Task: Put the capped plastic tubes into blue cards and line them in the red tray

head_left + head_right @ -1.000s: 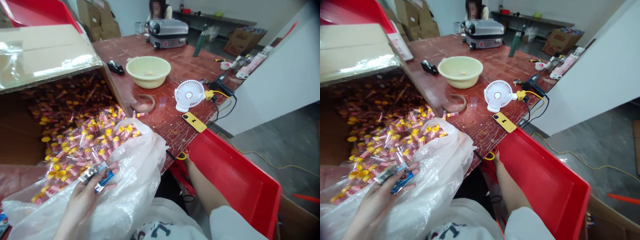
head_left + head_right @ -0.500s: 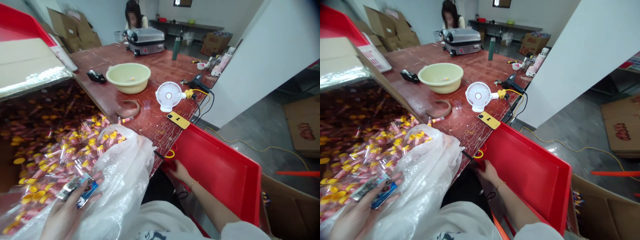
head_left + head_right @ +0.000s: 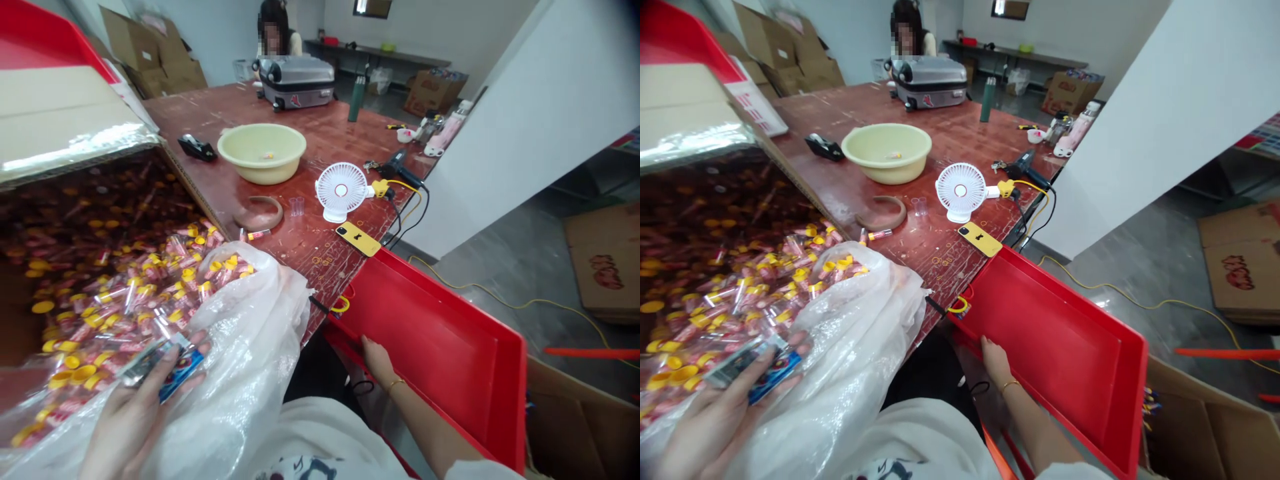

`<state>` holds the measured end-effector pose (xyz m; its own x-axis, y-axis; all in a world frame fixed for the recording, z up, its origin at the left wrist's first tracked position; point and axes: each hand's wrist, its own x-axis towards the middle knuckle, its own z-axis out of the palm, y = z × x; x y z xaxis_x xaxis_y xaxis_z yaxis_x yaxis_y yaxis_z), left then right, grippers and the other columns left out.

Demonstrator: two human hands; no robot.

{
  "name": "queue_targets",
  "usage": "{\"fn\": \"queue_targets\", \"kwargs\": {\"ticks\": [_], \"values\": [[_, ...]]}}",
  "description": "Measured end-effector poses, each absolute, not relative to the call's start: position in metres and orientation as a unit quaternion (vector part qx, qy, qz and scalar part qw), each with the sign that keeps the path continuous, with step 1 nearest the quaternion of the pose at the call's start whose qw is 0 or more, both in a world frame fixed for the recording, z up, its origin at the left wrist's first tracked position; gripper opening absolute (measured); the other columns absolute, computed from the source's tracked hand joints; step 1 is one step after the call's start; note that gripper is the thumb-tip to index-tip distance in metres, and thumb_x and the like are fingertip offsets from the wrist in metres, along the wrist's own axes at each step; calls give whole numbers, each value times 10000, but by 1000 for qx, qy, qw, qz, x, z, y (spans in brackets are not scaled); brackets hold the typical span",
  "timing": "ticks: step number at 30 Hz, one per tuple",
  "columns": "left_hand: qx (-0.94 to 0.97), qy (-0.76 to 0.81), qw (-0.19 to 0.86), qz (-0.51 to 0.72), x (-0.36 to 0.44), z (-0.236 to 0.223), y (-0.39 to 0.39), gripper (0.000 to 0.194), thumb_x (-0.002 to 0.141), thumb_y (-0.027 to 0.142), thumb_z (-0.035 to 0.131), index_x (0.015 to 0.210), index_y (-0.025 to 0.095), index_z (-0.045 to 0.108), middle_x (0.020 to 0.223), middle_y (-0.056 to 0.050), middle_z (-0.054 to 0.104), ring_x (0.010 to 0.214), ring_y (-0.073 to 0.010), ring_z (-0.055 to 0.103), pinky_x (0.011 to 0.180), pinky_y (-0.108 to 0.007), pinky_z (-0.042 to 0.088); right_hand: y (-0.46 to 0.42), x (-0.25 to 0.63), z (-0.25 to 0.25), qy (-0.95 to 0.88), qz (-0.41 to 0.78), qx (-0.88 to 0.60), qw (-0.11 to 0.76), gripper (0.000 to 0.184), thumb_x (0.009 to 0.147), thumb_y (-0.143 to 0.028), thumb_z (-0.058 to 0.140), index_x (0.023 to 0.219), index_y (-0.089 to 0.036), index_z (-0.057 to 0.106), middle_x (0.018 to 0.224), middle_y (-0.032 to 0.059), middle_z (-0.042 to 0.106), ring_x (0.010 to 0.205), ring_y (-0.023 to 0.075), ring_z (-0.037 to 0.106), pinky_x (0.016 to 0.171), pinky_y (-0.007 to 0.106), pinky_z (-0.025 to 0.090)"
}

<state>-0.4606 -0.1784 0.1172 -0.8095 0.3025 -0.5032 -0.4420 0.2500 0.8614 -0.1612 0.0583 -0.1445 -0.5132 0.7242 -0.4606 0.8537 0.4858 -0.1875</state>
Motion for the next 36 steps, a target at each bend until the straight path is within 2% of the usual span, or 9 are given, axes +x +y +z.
{"fn": "queue_targets", "kwargs": {"ticks": [5,11,15,17,19,23,27,32,36], "values": [[-84,716,317,616,-464,116,-179,542,369,467,913,798,186,735,871,-16,764,836,-233,692,602,-244,588,67,-156,-132,846,-221,482,54,326,865,-361,621,1097,-133,607,913,63,696,795,179,673,696,301,537],[-81,701,298,643,-464,116,-190,488,448,443,899,793,149,717,751,-42,741,690,-191,685,547,-231,560,99,-172,-38,818,-193,504,-197,500,940,-514,341,1079,-91,570,961,162,679,836,219,660,753,331,527],[-55,696,301,650,-461,115,-201,459,522,469,863,808,137,726,756,-68,733,678,-199,678,538,-255,558,90,-261,58,815,-195,335,-431,299,828,-449,616,970,-188,651,897,111,696,796,233,653,768,358,509],[-48,687,305,658,-462,113,-205,456,556,490,840,812,130,728,806,-90,739,735,-216,684,586,-282,572,67,-328,94,852,-277,184,-405,183,843,-377,605,936,-223,642,891,71,692,791,197,650,759,314,505],[-46,676,305,669,-463,112,-208,472,574,504,826,839,127,728,848,-103,743,778,-226,688,633,-301,576,40,-397,113,892,-348,78,-277,137,867,-324,557,903,-213,628,879,48,684,797,169,643,761,280,491],[-39,650,282,704,-464,110,-214,467,541,458,856,843,128,722,767,-77,733,673,-184,672,592,-260,547,-4,-496,106,932,-352,67,-54,66,770,-180,625,714,-176,591,720,46,643,776,201,627,740,304,448],[-41,643,262,719,-467,105,-222,395,528,443,862,679,130,675,604,-29,662,545,-157,612,501,-250,513,-22,-513,85,921,-383,68,-31,252,591,-135,767,663,-184,531,588,-17,555,610,172,579,607,276,422],[-6,652,256,714,-469,103,-224,336,537,381,865,664,139,671,561,3,606,505,-126,540,492,-233,459,-19,-488,104,849,-518,36,-100,291,794,-438,650,842,-202,487,705,-17,575,636,130,582,584,244,463],[47,657,243,712,-469,107,-217,312,550,355,862,704,135,703,590,11,593,554,-123,514,553,-230,426,-14,-472,138,771,-615,-88,-140,233,807,-362,684,889,-198,540,779,-1,591,685,116,570,623,244,480]]}}
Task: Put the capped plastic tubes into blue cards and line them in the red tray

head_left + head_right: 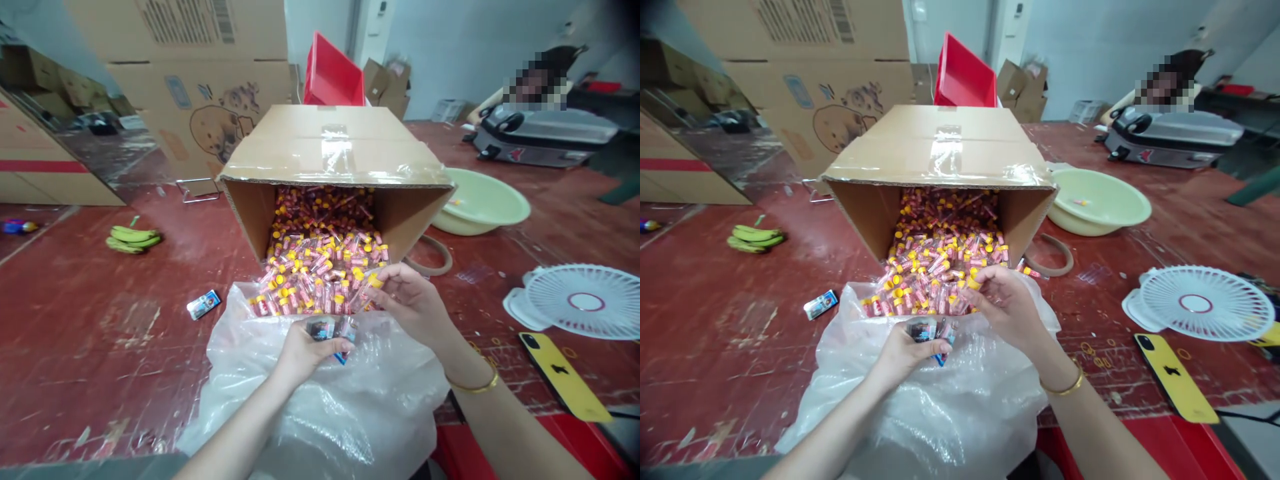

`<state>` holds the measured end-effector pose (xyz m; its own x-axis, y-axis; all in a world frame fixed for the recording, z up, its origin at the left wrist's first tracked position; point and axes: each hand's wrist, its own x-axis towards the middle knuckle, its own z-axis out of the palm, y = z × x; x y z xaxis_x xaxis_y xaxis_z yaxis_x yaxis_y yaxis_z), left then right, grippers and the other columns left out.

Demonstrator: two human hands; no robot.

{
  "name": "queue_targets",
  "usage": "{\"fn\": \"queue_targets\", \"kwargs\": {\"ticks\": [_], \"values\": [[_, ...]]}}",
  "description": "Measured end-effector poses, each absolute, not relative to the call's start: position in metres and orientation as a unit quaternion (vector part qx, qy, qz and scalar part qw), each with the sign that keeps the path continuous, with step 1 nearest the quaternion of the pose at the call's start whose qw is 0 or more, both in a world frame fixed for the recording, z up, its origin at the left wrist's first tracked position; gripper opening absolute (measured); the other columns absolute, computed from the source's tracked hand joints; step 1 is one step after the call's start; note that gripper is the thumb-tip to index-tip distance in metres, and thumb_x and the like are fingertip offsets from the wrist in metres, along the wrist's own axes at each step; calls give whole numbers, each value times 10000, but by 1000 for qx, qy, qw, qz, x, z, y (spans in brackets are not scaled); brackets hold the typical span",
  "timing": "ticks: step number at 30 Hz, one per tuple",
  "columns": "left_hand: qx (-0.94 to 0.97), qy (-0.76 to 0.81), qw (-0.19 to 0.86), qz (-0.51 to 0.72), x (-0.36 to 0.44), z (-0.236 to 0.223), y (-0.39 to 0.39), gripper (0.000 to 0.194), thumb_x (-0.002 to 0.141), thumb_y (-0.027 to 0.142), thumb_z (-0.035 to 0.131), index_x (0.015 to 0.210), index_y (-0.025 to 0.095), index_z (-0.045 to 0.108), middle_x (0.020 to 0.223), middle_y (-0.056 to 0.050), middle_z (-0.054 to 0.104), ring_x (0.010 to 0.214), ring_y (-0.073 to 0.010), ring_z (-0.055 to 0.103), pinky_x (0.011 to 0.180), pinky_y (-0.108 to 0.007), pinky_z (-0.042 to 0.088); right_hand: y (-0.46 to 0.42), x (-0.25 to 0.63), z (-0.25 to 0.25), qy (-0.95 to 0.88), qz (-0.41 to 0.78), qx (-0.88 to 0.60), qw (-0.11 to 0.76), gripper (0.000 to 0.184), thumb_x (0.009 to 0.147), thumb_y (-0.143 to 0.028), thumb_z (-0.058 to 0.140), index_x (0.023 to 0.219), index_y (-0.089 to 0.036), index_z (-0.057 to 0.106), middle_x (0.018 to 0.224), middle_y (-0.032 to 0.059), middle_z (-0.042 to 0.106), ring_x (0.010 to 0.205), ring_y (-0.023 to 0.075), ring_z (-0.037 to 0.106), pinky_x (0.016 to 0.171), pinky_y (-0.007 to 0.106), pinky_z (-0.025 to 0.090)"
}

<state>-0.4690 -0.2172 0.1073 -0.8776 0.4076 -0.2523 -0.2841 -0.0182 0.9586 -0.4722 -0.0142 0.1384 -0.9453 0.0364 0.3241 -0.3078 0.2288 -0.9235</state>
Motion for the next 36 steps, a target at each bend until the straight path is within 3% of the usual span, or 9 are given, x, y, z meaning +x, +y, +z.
{"fn": "queue_targets", "kwargs": {"ticks": [7,11,13,16,18,21,30,33,36], "values": [[49,636,253,727,-467,110,-210,287,592,364,845,675,139,688,562,17,593,538,-115,514,547,-229,429,-18,-475,144,-758,640,122,28,222,791,-347,698,861,-196,551,781,-9,572,690,104,544,615,233,490],[-37,554,348,755,-465,116,-208,374,641,419,817,860,133,717,773,-71,712,662,-179,641,578,-280,520,-22,-470,126,-714,695,69,-43,255,791,-389,691,836,-194,533,748,-22,554,653,95,548,588,225,492],[-90,510,368,772,-465,120,-204,436,628,421,829,933,132,711,849,-96,728,732,-207,672,616,-310,553,-28,-458,117,-713,695,73,-56,284,783,-399,695,914,-198,542,858,7,577,733,116,578,635,248,519],[-126,470,365,794,-466,124,-198,461,608,420,844,930,120,708,890,-116,734,766,-221,686,620,-308,565,-41,-437,105,-734,673,80,-44,693,631,-320,823,1194,-256,424,1105,55,550,957,191,585,747,309,551],[-117,462,366,799,-464,125,-195,462,612,429,840,921,110,712,900,-125,737,754,-218,691,602,-285,554,-50,-427,99,-744,665,59,-22,798,615,-232,820,1240,-294,328,1112,52,541,975,201,585,741,312,554],[-87,478,362,795,-461,123,-192,433,611,398,848,895,93,727,828,-114,742,696,-192,690,626,-251,531,-57,-422,93,-750,660,35,31,650,672,-157,726,1171,-292,333,1028,32,538,883,177,595,675,284,539],[-57,511,347,784,-457,117,-193,398,625,386,838,889,104,741,785,-95,745,683,-179,680,666,-254,523,-54,-422,92,-754,651,48,71,655,635,-178,771,1155,-256,381,1031,34,540,925,183,573,736,293,516],[-44,522,368,768,-456,119,-194,453,653,434,811,959,113,720,890,-122,746,782,-234,698,659,-300,559,-46,-422,105,-705,705,30,66,381,721,-319,756,989,-223,503,903,18,588,801,155,587,683,279,515],[-49,515,398,758,-457,122,-196,479,736,479,722,1066,135,680,1088,-156,708,960,-289,678,648,-336,584,-9,-402,106,-673,696,-111,224,244,779,-367,709,857,-208,542,813,-2,604,724,132,600,689,279,515]]}}
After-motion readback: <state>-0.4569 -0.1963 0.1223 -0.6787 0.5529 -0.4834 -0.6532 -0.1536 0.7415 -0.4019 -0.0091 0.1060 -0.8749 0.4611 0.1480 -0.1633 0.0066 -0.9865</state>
